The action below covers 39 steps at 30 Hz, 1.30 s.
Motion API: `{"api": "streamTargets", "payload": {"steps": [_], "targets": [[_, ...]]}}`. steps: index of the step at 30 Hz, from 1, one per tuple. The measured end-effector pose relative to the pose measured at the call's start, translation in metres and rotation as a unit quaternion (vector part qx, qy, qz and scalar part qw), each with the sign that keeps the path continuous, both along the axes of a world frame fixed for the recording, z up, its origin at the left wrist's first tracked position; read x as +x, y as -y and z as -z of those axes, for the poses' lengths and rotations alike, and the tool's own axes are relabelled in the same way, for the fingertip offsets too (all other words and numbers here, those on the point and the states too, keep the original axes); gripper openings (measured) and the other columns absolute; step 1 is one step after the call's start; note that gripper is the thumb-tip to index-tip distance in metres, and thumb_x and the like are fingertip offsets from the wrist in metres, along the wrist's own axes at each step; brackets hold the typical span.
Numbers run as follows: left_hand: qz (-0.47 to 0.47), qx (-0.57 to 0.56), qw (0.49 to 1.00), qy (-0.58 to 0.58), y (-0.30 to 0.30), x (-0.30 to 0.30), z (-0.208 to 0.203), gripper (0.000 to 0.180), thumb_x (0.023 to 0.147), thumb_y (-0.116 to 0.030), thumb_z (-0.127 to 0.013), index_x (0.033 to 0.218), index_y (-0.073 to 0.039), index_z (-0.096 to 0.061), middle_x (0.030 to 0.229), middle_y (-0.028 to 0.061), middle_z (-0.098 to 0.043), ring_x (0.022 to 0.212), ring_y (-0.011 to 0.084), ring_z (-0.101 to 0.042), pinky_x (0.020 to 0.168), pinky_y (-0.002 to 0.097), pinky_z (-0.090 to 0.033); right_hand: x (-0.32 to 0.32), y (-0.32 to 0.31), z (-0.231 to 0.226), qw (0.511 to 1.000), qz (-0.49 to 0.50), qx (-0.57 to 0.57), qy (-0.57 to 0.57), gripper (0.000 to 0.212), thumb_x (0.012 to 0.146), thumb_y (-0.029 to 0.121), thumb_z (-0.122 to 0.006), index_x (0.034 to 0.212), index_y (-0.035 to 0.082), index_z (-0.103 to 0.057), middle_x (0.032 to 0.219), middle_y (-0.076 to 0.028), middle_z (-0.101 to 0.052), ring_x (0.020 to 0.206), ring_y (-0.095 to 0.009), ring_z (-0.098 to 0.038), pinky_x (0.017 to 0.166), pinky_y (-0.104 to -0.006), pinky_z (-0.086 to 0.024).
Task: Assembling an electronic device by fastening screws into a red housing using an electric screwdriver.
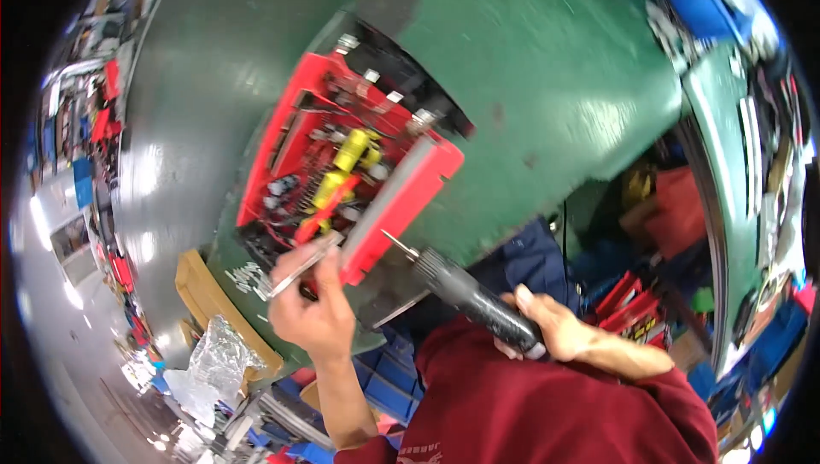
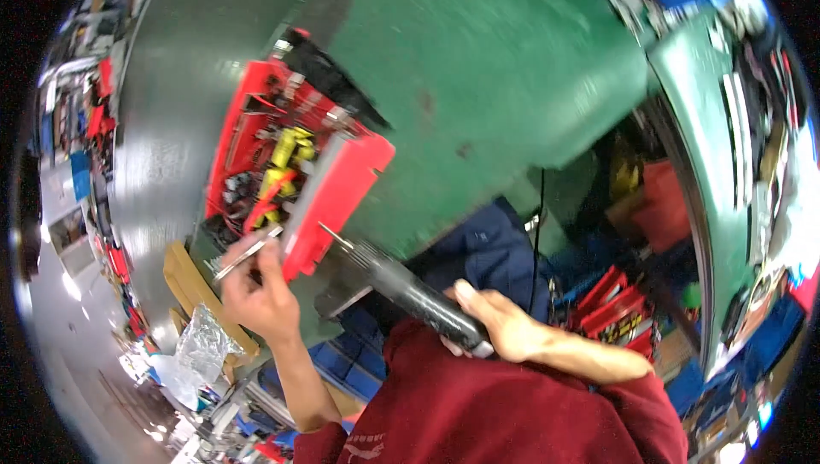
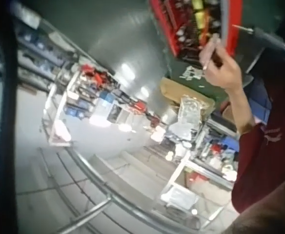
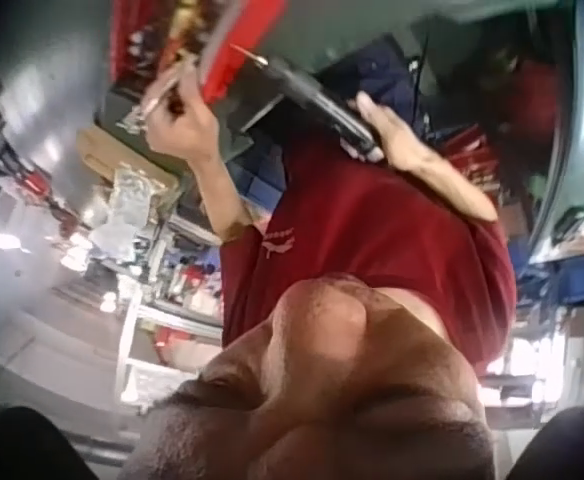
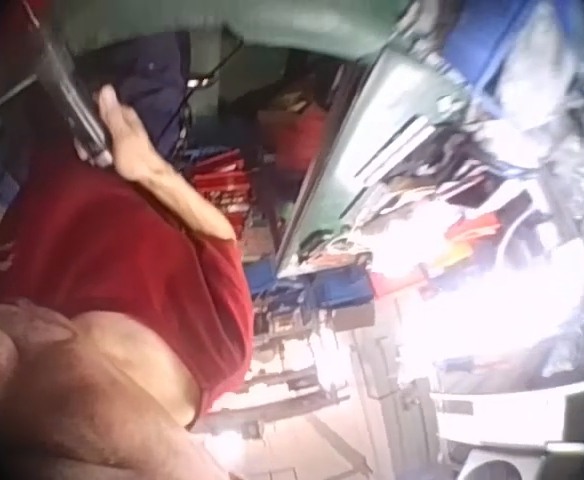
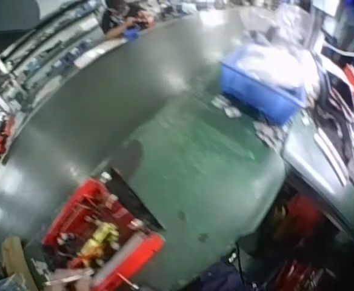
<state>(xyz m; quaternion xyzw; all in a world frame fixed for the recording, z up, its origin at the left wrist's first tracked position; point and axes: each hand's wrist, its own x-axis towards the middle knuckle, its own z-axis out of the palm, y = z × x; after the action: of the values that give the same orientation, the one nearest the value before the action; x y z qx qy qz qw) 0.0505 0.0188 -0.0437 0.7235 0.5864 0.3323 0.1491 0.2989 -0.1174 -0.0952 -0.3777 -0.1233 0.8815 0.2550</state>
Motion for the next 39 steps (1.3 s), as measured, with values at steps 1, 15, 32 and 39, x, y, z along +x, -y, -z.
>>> {"api": "streamTargets", "payload": {"steps": [1,15,32,39], "targets": [[0.022,0.007,1.000,0.004,-0.001,-0.003,0.002,0.014,0.087,0.004,-0.072,0.099,0.003,-0.065,0.090,0.0153,-0.073,0.078,0.0220,-0.071,0.071,0.0300,-0.057,-0.003,0.002,-0.004,1.000,0.005,0.007,0.027,0.065,0.108,0.055,-0.017,0.108,0.006,-0.061,0.076,-0.001,-0.062,0.058,-0.010,-0.052,0.056,-0.0247,-0.042],[0.075,0.000,0.995,0.072,-0.012,-0.009,-0.010,0.015,0.084,0.006,-0.073,0.094,0.003,-0.063,0.083,0.0172,-0.072,0.075,0.0287,-0.074,0.066,0.0337,-0.059,0.018,-0.026,-0.043,0.988,-0.124,-0.085,0.038,0.102,0.094,0.079,-0.014,0.137,-0.007,-0.050,0.071,-0.009,-0.059,0.061,-0.017,-0.053,0.061,-0.0286,-0.043],[0.092,-0.029,0.995,0.030,-0.009,-0.010,-0.015,0.025,0.084,0.002,-0.075,0.103,-0.002,-0.059,0.086,0.0161,-0.074,0.076,0.0282,-0.074,0.067,0.0338,-0.060,0.001,-0.007,-0.029,0.984,-0.064,0.044,0.159,0.086,0.099,0.072,-0.017,0.121,-0.003,-0.054,0.079,-0.008,-0.064,0.059,-0.011,-0.051,0.056,-0.0249,-0.038],[0.104,-0.034,0.994,-0.008,-0.011,-0.010,-0.019,0.024,0.083,-0.001,-0.078,0.101,-0.003,-0.061,0.087,0.0142,-0.074,0.074,0.0264,-0.073,0.065,0.0324,-0.058,0.008,-0.003,-0.024,0.989,-0.060,0.063,0.116,0.082,0.103,0.065,-0.021,0.134,-0.005,-0.050,0.091,-0.006,-0.064,0.078,-0.012,-0.055,0.072,-0.0270,-0.044]]}}
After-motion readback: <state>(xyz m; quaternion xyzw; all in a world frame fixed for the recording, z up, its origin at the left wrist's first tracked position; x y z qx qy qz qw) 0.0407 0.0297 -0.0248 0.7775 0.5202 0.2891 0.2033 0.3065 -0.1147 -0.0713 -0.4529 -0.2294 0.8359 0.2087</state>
